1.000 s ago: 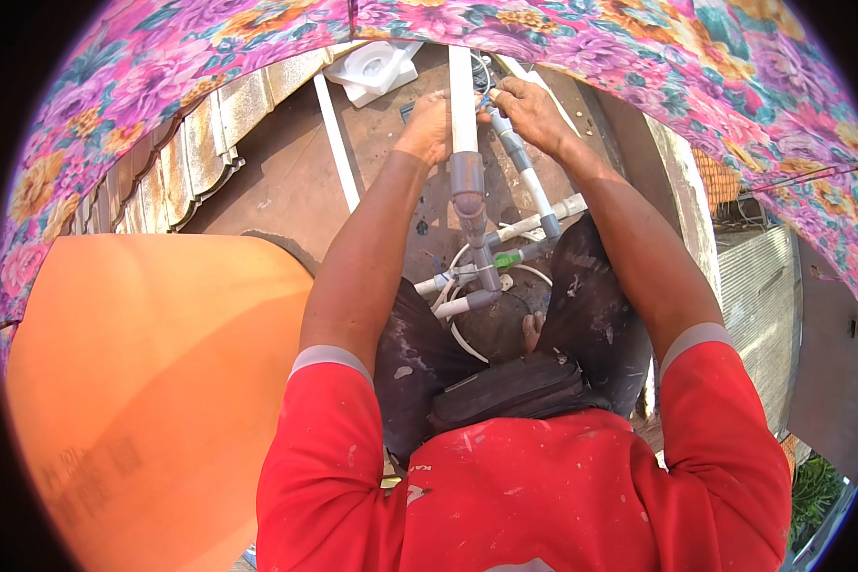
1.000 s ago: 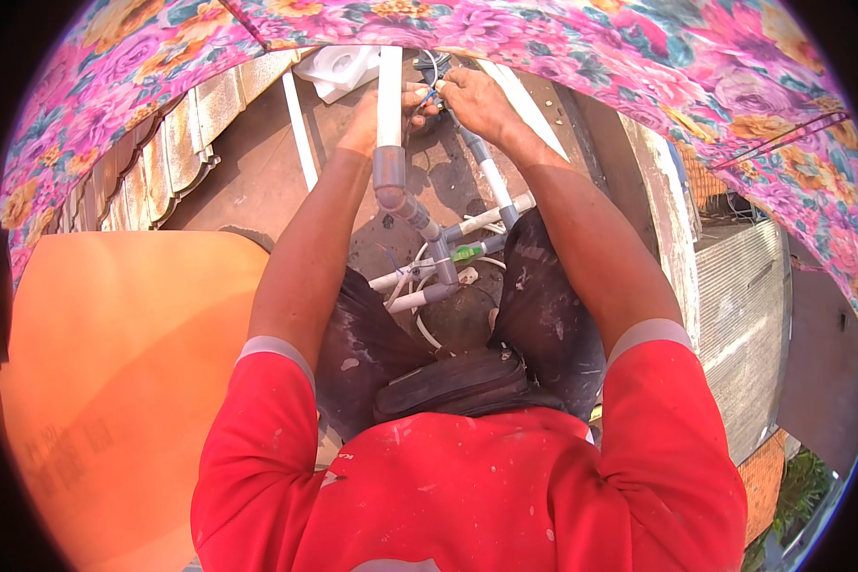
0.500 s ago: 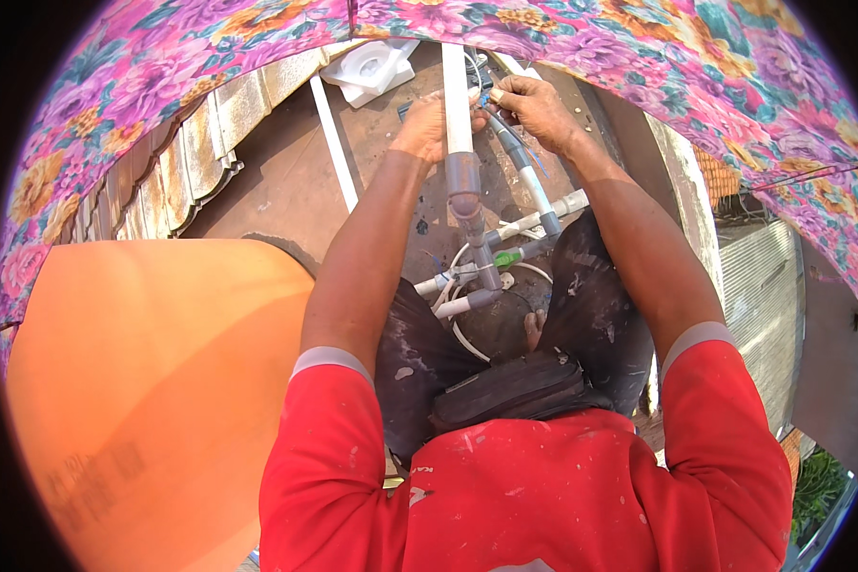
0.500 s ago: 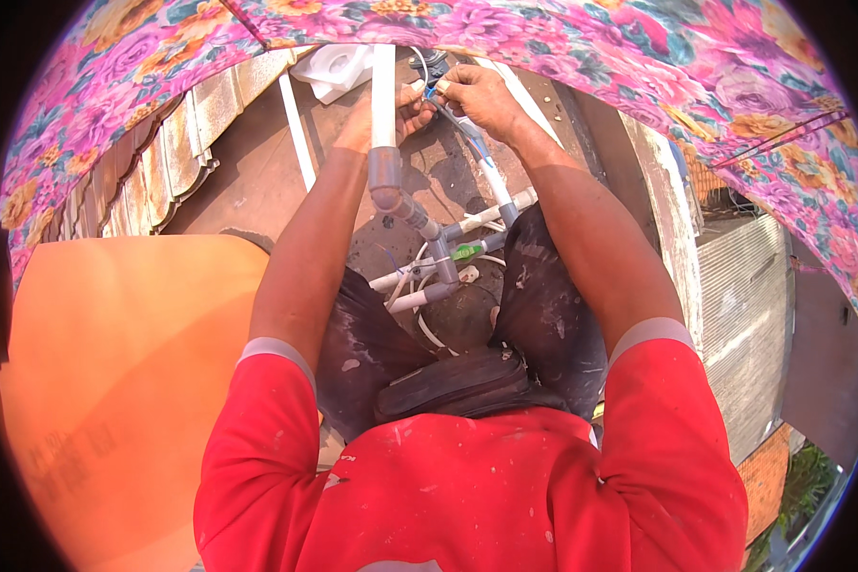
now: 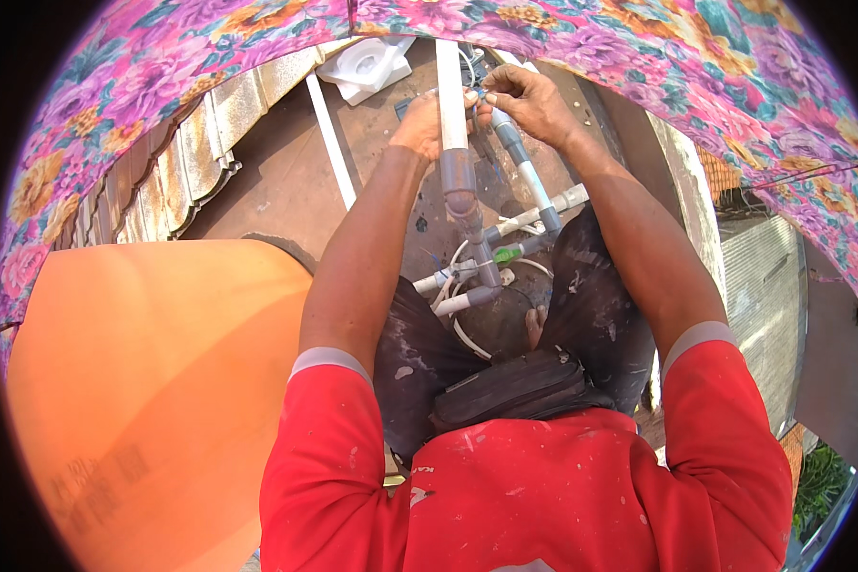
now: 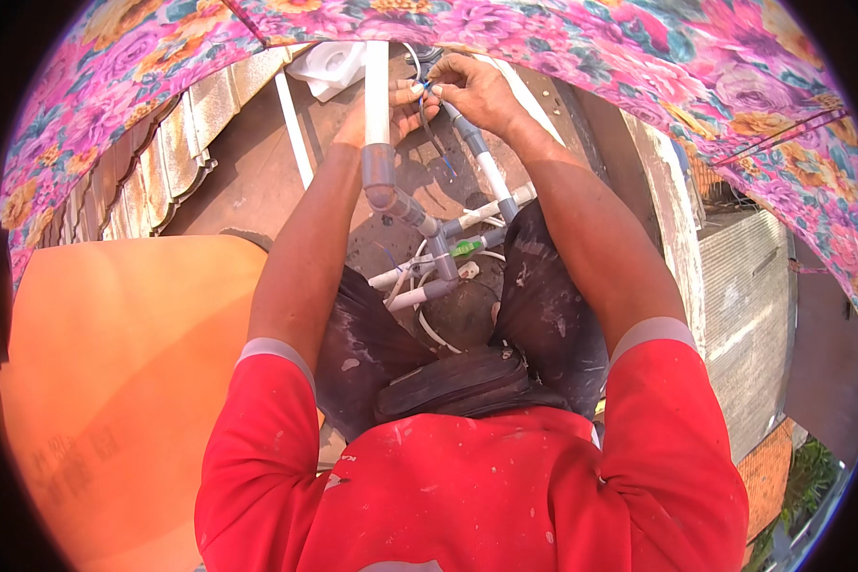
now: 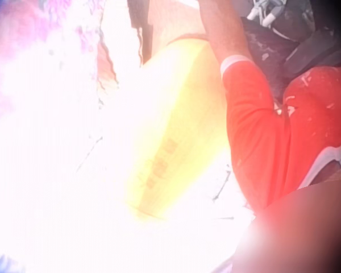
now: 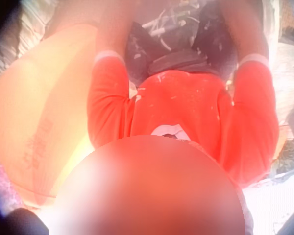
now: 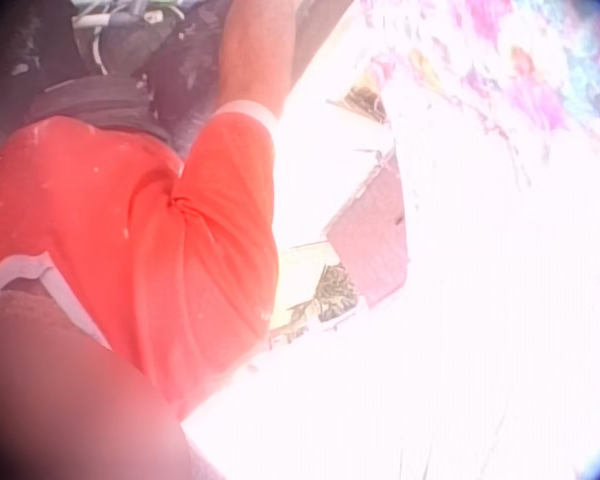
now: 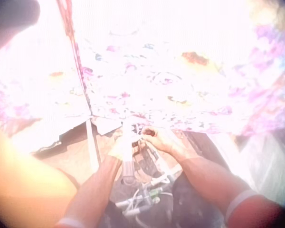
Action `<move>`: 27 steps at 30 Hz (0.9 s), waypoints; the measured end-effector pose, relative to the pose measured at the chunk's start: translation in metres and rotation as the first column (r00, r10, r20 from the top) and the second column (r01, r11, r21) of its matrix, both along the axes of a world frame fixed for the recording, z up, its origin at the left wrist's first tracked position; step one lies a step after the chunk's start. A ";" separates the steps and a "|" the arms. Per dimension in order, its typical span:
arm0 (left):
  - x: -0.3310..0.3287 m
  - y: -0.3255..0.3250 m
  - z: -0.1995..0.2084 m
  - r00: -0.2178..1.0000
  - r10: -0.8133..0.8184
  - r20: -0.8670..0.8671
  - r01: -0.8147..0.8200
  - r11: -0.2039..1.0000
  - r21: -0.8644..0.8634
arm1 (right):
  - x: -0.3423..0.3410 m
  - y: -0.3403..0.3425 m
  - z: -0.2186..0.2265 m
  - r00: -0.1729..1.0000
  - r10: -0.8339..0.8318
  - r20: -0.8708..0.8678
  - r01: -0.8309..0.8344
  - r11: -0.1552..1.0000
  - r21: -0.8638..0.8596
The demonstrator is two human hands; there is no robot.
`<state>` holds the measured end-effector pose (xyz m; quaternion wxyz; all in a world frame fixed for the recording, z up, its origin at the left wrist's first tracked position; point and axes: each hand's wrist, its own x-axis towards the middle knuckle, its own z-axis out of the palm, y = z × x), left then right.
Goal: The person sits on a rooftop and works on a PVC pipe assembly. They use a screwdriver to tighten a fitting on the pipe system and manipulate the pipes with their hands.
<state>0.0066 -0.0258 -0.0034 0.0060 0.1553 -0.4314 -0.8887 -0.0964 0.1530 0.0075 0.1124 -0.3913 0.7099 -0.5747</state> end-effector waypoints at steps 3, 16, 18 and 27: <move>-0.001 0.002 -0.003 1.000 0.008 -0.027 -0.008 1.000 0.003 | 0.000 0.004 0.002 0.989 -0.061 -0.131 0.080 0.987 0.141; -0.005 -0.006 -0.016 0.999 0.000 -0.033 -0.001 0.998 -0.058 | 0.002 0.001 0.011 0.983 0.080 -0.167 -0.031 0.960 0.278; -0.012 -0.003 -0.016 0.999 0.006 -0.040 -0.009 0.997 -0.071 | -0.009 -0.001 0.008 0.994 0.090 0.063 -0.100 0.977 0.187; -0.031 0.010 -0.024 0.995 -0.033 -0.091 0.020 0.990 -0.140 | -0.045 0.024 0.001 0.946 0.256 -0.198 -0.115 0.838 0.534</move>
